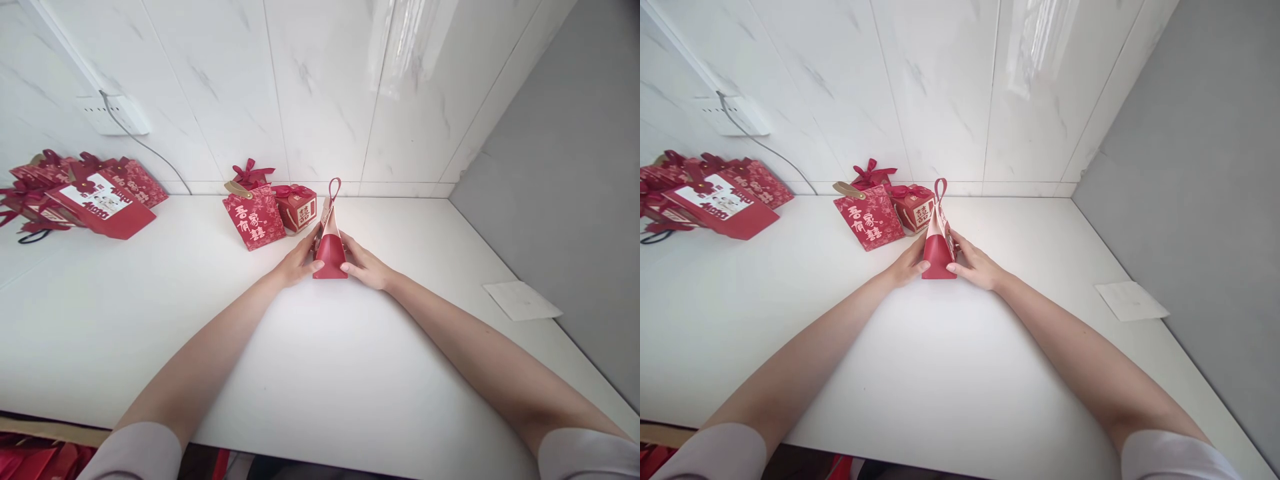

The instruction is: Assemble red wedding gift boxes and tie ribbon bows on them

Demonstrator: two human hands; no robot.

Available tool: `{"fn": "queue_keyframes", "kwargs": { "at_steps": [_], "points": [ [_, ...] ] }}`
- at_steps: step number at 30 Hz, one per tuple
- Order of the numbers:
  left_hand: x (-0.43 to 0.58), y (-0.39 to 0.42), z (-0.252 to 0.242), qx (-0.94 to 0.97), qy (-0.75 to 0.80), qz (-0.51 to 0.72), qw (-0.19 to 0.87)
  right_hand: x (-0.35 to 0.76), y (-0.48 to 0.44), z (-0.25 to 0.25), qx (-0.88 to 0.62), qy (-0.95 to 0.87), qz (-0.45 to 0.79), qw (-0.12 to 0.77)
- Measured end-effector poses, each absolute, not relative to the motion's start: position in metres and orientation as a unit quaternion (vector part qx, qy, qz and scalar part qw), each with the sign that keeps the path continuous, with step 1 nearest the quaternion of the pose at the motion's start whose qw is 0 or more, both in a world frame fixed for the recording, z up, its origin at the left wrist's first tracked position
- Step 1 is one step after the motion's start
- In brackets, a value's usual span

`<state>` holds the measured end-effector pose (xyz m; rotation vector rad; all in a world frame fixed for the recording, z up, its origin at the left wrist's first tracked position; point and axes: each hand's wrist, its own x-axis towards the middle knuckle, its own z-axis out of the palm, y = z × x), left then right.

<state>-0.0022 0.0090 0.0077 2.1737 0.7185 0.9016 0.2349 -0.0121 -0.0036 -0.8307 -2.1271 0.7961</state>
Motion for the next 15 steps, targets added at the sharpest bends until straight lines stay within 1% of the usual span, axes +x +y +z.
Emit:
{"fn": "queue_keyframes", "kwargs": {
  "at_steps": [15],
  "points": [
    [-0.0014, 0.0041, 0.0123, 0.822, 0.28, 0.349, 0.353, 0.2344, -0.0106, -0.0058, -0.332, -0.818, 0.311, 0.352]
  ]
}}
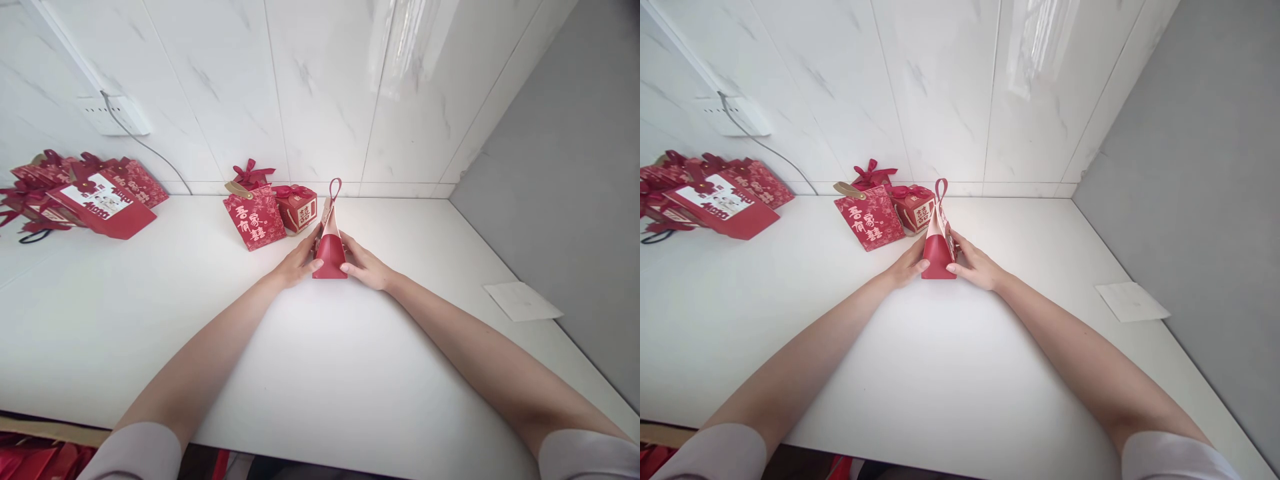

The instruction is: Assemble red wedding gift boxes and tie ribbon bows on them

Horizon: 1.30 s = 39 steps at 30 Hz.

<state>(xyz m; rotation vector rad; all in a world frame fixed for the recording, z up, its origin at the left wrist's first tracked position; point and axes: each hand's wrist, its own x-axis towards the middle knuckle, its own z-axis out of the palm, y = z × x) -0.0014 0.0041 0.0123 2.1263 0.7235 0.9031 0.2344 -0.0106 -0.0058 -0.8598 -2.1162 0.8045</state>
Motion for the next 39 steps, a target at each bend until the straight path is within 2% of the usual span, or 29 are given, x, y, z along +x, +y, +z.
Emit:
{"fn": "queue_keyframes", "kwargs": {
  "at_steps": [2, 7, 12, 17, 21, 25, 32, 35, 39],
  "points": [
    [-0.002, 0.004, 0.011, 0.804, 0.286, 0.356, 0.381, 0.234, -0.011, -0.006, -0.335, -0.815, 0.313, 0.355],
    [-0.004, 0.012, 0.0, 0.647, 0.319, 0.438, 0.536, 0.232, -0.013, -0.005, -0.35, -0.774, 0.349, 0.396],
    [-0.006, 0.022, -0.003, 0.62, 0.368, 0.547, 0.426, 0.23, -0.01, -0.006, -0.412, -0.691, 0.331, 0.494],
    [-0.005, 0.018, -0.002, 0.638, 0.402, 0.587, 0.294, 0.231, -0.009, -0.005, -0.416, -0.717, 0.285, 0.482],
    [-0.002, 0.008, 0.003, 0.684, 0.357, 0.571, 0.281, 0.23, -0.013, -0.001, -0.389, -0.738, 0.261, 0.485],
    [0.0, 0.005, 0.005, 0.7, 0.36, 0.532, 0.312, 0.226, -0.015, 0.001, -0.397, -0.7, 0.297, 0.514],
    [-0.001, 0.015, 0.006, 0.615, 0.383, 0.496, 0.479, 0.22, -0.012, -0.002, -0.338, -0.533, 0.528, 0.568],
    [-0.002, 0.015, 0.009, 0.592, 0.36, 0.488, 0.531, 0.221, -0.011, -0.002, -0.352, -0.537, 0.535, 0.549],
    [-0.002, 0.014, 0.009, 0.591, 0.365, 0.481, 0.535, 0.222, -0.012, -0.001, -0.333, -0.597, 0.553, 0.476]
  ]
}}
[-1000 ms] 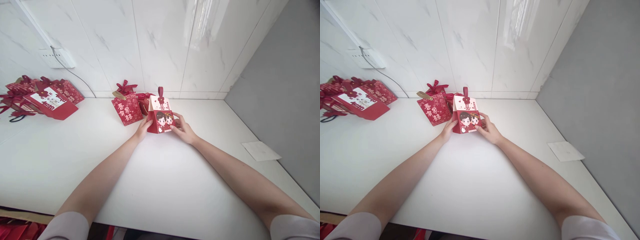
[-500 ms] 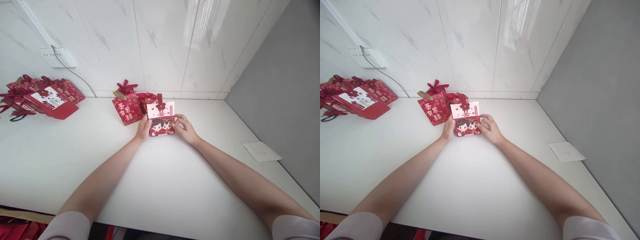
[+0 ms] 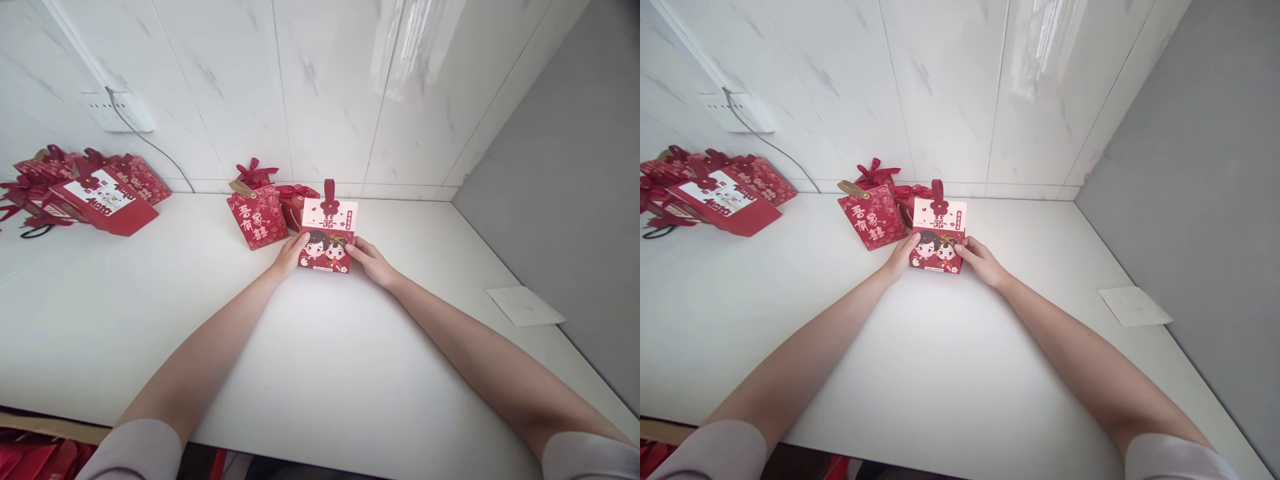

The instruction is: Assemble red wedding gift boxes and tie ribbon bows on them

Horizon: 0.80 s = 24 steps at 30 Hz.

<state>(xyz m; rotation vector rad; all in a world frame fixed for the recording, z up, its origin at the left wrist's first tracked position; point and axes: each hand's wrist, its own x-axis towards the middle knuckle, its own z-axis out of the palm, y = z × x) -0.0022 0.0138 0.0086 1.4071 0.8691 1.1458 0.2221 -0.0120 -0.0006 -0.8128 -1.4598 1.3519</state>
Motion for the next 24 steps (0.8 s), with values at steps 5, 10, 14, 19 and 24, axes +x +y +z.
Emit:
{"fn": "queue_keyframes", "kwargs": {
  "at_steps": [5, 10, 14, 19, 24],
  "points": [
    [-0.002, 0.0147, 0.0056, 0.611, 0.388, 0.473, 0.503, 0.2225, -0.012, 0.002, -0.34, -0.619, 0.549, 0.447],
    [-0.0024, 0.0153, 0.0053, 0.625, 0.404, 0.467, 0.478, 0.2236, -0.0117, 0.0037, -0.339, -0.608, 0.565, 0.443],
    [-0.0026, 0.0145, 0.0062, 0.631, 0.407, 0.463, 0.471, 0.2244, -0.0103, 0.0017, -0.328, -0.61, 0.57, 0.441],
    [-0.0021, 0.0135, 0.0077, 0.636, 0.412, 0.463, 0.461, 0.2255, -0.0082, -0.0008, -0.333, -0.618, 0.562, 0.438],
    [-0.0018, 0.0132, 0.008, 0.635, 0.403, 0.465, 0.467, 0.2255, -0.009, 0.0006, -0.344, -0.621, 0.556, 0.433]
  ]
}}
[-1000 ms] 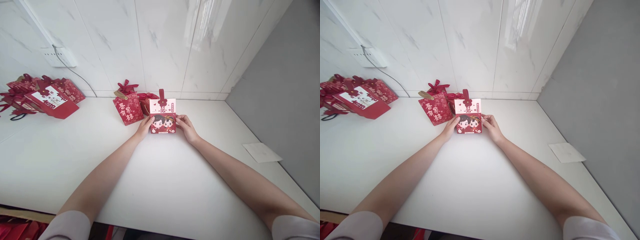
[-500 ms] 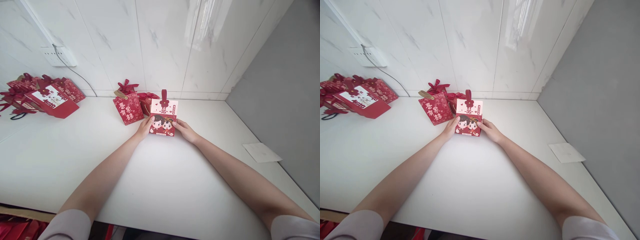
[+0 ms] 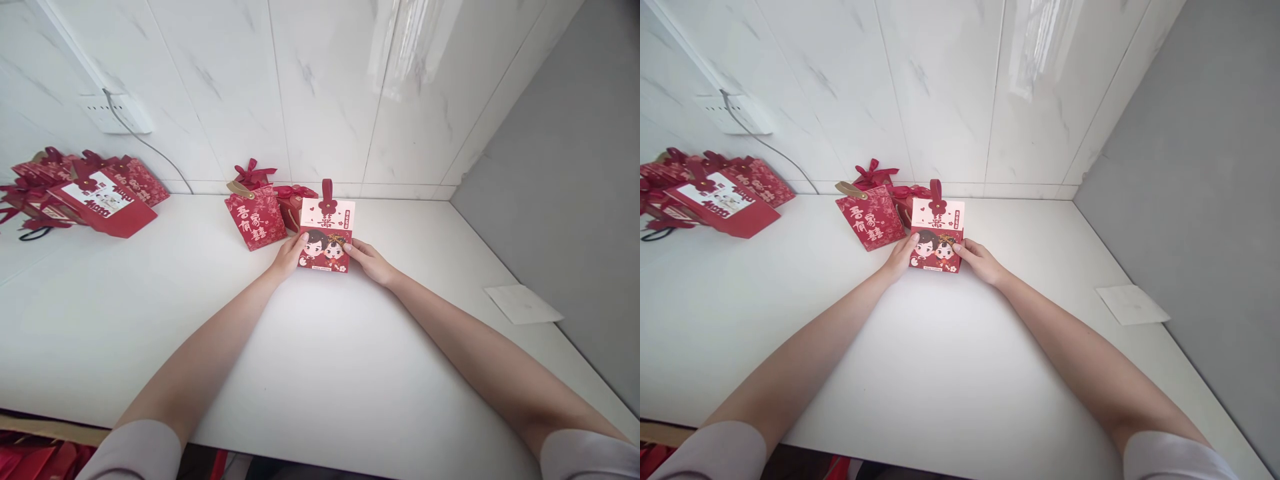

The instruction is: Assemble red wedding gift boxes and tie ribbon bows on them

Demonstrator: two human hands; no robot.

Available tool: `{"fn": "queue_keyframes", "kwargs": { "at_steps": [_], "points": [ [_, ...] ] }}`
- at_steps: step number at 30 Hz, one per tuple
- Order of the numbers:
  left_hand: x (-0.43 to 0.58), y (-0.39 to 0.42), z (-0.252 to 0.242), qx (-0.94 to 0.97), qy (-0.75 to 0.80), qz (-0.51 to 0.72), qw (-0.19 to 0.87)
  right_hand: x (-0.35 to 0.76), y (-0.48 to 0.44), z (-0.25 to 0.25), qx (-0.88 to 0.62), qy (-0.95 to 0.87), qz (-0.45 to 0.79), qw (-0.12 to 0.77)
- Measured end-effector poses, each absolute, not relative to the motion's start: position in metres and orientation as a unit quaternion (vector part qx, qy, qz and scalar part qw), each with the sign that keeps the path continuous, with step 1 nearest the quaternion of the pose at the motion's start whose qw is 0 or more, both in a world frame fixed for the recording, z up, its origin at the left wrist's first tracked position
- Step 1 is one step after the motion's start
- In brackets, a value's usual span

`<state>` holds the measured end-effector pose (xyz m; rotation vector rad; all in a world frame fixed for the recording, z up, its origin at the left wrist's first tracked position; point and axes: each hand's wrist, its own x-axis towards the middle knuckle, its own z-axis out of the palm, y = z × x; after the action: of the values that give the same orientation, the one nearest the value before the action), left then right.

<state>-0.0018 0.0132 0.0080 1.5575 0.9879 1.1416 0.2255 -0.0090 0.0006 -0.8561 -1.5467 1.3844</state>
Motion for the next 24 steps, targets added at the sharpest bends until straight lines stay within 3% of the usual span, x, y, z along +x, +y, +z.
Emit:
{"fn": "queue_keyframes", "kwargs": {
  "at_steps": [24],
  "points": [
    [-0.0012, 0.0126, 0.008, 0.631, 0.404, 0.466, 0.47, 0.2258, -0.0111, 0.0031, -0.333, -0.635, 0.551, 0.426]
  ]
}}
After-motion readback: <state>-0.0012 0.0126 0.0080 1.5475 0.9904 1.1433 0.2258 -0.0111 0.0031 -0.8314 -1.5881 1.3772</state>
